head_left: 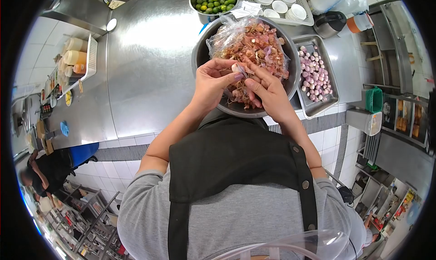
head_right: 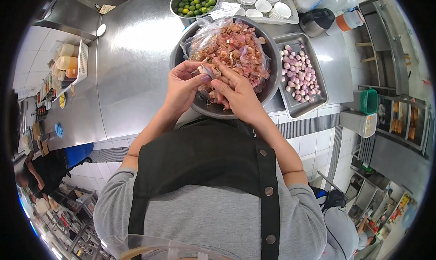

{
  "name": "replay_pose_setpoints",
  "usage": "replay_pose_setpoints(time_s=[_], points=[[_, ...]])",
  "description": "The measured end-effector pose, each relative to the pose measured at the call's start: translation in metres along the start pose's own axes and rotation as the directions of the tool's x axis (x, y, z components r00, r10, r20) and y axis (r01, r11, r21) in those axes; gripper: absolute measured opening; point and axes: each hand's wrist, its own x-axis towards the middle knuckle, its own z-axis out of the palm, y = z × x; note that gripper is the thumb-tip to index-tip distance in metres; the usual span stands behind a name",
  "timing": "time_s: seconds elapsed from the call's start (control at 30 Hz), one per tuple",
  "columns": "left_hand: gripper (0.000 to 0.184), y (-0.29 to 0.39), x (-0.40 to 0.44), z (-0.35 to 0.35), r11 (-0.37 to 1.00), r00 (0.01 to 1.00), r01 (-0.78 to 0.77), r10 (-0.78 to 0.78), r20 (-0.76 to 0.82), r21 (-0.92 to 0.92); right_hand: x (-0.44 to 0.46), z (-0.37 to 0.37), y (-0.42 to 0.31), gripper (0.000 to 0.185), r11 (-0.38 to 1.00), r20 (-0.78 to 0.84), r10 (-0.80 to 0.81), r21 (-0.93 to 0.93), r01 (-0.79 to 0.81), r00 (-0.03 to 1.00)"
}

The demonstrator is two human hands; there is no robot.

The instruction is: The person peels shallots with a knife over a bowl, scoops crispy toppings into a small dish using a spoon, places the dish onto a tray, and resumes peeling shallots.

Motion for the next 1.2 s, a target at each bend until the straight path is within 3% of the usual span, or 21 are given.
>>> replay_pose_setpoints(time_s=[0.23,0.3,0.43,0.5,0.53,0.6,0.73,0.8,0.93,1.0,1.03,1.1,1.2], points=[[0.024,0.003,-0.005,0.004,0.997,0.999,-0.028,0.03,-0.021,0.072,0.0,0.001,0.005,0.044,0.988,-0.026,-0.085,-0.128,0.081,0.996],[0.024,0.002,-0.007,0.007,0.996,0.999,-0.01,0.014,-0.038,0.09,0.001,0.001,0.005,0.041,0.934,-0.038,-0.206,-0.304,0.185,0.978],[0.022,-0.004,-0.01,0.016,0.996,0.995,-0.051,0.057,-0.084,0.079,0.007,-0.003,0.022,0.04,0.899,-0.127,-0.33,-0.343,0.271,0.935],[0.022,-0.003,-0.01,0.018,0.995,0.993,-0.064,0.071,-0.093,0.075,0.006,-0.005,0.018,0.04,0.972,-0.107,-0.194,-0.157,0.176,0.975],[0.022,-0.002,-0.008,0.019,0.996,0.994,-0.054,0.06,-0.092,0.066,0.005,-0.007,0.012,0.04,0.972,-0.106,-0.194,-0.156,0.177,0.975],[0.022,-0.001,-0.005,0.018,0.997,0.995,-0.044,0.049,-0.089,0.057,0.002,-0.013,-0.002,0.041,0.99,0.028,-0.003,0.141,-0.001,1.0],[0.024,0.002,-0.002,0.016,0.999,0.997,-0.008,0.012,-0.071,0.048,0.0,-0.008,-0.004,0.042,0.992,0.018,0.007,0.126,-0.01,1.0],[0.024,-0.001,-0.002,0.015,0.997,0.998,-0.027,0.031,-0.061,0.066,0.003,-0.01,0.005,0.041,0.992,-0.027,-0.113,-0.068,0.111,0.993],[0.021,-0.003,-0.003,0.009,0.999,0.998,-0.024,0.026,-0.056,0.033,0.007,-0.011,0.015,0.039,0.972,-0.038,-0.207,-0.121,0.202,0.978],[0.021,-0.001,-0.005,0.012,0.999,0.998,-0.03,0.031,-0.051,0.019,0.007,-0.008,0.018,0.036,0.988,-0.088,-0.153,-0.03,0.151,0.984],[0.022,0.0,-0.006,0.016,0.991,0.997,-0.069,0.073,-0.037,0.111,0.007,-0.006,0.02,0.036,0.988,-0.087,-0.152,-0.03,0.15,0.985],[0.022,-0.001,-0.006,0.02,0.974,0.993,-0.109,0.115,-0.021,0.2,0.007,-0.001,0.022,0.034,0.96,-0.127,-0.003,0.277,0.038,0.992],[0.025,-0.001,-0.004,0.022,0.962,0.983,-0.175,0.181,-0.009,0.208,0.008,0.004,0.017,0.033,0.912,-0.141,0.051,0.41,0.011,0.989]])
